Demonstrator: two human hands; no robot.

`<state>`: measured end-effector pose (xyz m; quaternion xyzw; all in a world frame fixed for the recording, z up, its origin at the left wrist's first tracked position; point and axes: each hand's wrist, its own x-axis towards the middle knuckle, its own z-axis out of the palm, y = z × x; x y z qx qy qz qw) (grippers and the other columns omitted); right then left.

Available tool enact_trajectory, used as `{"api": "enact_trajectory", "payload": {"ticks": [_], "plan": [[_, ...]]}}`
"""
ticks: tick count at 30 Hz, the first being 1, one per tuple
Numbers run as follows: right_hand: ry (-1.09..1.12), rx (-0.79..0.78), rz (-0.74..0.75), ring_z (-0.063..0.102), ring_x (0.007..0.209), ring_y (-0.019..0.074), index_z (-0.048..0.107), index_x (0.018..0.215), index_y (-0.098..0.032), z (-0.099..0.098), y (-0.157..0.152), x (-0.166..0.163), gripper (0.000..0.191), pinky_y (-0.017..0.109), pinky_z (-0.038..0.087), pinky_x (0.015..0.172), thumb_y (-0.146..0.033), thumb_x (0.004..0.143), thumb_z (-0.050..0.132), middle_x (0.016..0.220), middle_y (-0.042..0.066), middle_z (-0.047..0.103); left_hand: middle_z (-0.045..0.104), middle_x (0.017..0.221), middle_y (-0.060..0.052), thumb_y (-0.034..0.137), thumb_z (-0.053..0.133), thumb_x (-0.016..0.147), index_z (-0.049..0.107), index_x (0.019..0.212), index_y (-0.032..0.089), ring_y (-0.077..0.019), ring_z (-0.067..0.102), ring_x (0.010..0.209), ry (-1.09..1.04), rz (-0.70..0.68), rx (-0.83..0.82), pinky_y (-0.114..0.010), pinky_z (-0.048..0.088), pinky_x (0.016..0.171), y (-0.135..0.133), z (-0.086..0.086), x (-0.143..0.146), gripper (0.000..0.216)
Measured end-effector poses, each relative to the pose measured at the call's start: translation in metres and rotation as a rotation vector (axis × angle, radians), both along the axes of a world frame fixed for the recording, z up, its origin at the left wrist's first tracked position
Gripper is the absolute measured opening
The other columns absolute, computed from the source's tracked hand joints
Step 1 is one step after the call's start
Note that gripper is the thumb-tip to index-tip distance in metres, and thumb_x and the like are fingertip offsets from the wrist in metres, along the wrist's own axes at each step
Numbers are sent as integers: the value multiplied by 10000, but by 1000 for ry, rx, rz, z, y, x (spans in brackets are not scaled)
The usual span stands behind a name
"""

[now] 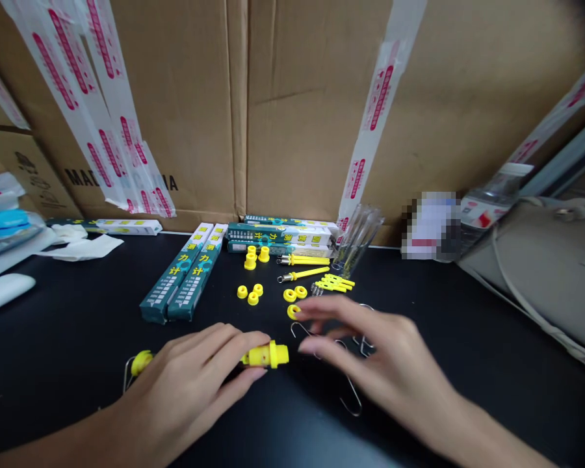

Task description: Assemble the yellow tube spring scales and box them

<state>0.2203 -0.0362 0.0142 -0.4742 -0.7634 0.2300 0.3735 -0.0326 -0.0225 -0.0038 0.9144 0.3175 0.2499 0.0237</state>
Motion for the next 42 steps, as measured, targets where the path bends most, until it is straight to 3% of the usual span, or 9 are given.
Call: {"api": "enact_trajectory", "payload": {"ticks": [3, 5, 10, 15, 19, 26, 29, 36, 42], "plan": [[-286, -5, -130, 670, 615, 191, 700, 1026, -282, 11, 19, 37, 159, 320, 530, 618, -375, 952, 594, 860, 12, 766, 717, 945, 8, 296, 451, 1030, 608, 1184, 247, -158, 707, 819, -7, 20, -8, -251, 537, 752, 2, -4, -1, 226], [-464, 33, -115, 677, 692, 227, 717, 940, -257, 11, 32, 62, 139, 360, 513, 666, -264, 926, 579, 860, 43, 755, 714, 966, 14, 282, 461, 1026, 581, 1245, 265, -152, 706, 825, 0, 15, -17, -251, 532, 761, 2, -4, -1, 250], [-493, 7, -28, 674, 845, 245, 737, 879, -254, 1, 50, 86, 159, 370, 509, 774, -181, 851, 599, 902, 65, 715, 715, 962, 21, 274, 423, 1041, 591, 1263, 275, -129, 707, 815, -6, 12, 10, -223, 518, 742, 1, -1, 1, 278], [-481, -46, 44, 626, 728, 184, 698, 771, -234, -3, 56, 79, 120, 285, 487, 658, -175, 838, 620, 823, 43, 639, 705, 911, 15, 308, 407, 1049, 602, 1259, 256, -124, 700, 763, -18, 32, 4, -209, 516, 684, 3, -5, 0, 291], [-458, -64, 87, 602, 732, 183, 649, 728, -219, -3, 58, 78, 193, 294, 472, 677, -203, 890, 547, 824, 48, 621, 705, 914, 11, 313, 434, 1042, 597, 1264, 250, -130, 702, 765, -18, 30, -9, -214, 517, 667, 4, -8, -1, 282], [-374, -128, 113, 580, 658, 161, 555, 837, -227, 13, 50, 78, 215, 281, 457, 629, -294, 997, 427, 742, 9, 638, 719, 954, 4, 244, 500, 1016, 616, 1236, 238, -143, 705, 793, -45, -15, 15, -240, 536, 715, 4, -6, 0, 249], [-210, -204, 108, 565, 634, 148, 564, 869, -227, 16, 44, 67, 211, 264, 464, 604, -348, 1003, 456, 711, -2, 615, 723, 958, 3, 214, 517, 1005, 631, 1221, 231, -142, 701, 797, -59, -34, 1, -239, 542, 721, 3, -6, 0, 245], [255, -448, 74, 532, 486, 98, 682, 1033, -195, -4, 20, 12, 288, 204, 392, 416, -443, 942, 567, 713, -8, 573, 732, 939, -3, 232, 500, 1016, 641, 1227, 214, -148, 702, 779, -73, -21, 43, -246, 537, 688, 5, -9, 1, 254], [145, -386, 106, 452, 437, 77, 683, 1014, -234, -19, 1, -17, 244, 203, 350, 433, -406, 1000, 511, 592, -56, 512, 749, 876, 15, 293, 468, 1032, 657, 1104, 191, -166, 696, 728, -100, 15, 119, -283, 512, 651, 4, -8, 3, 227]]}}
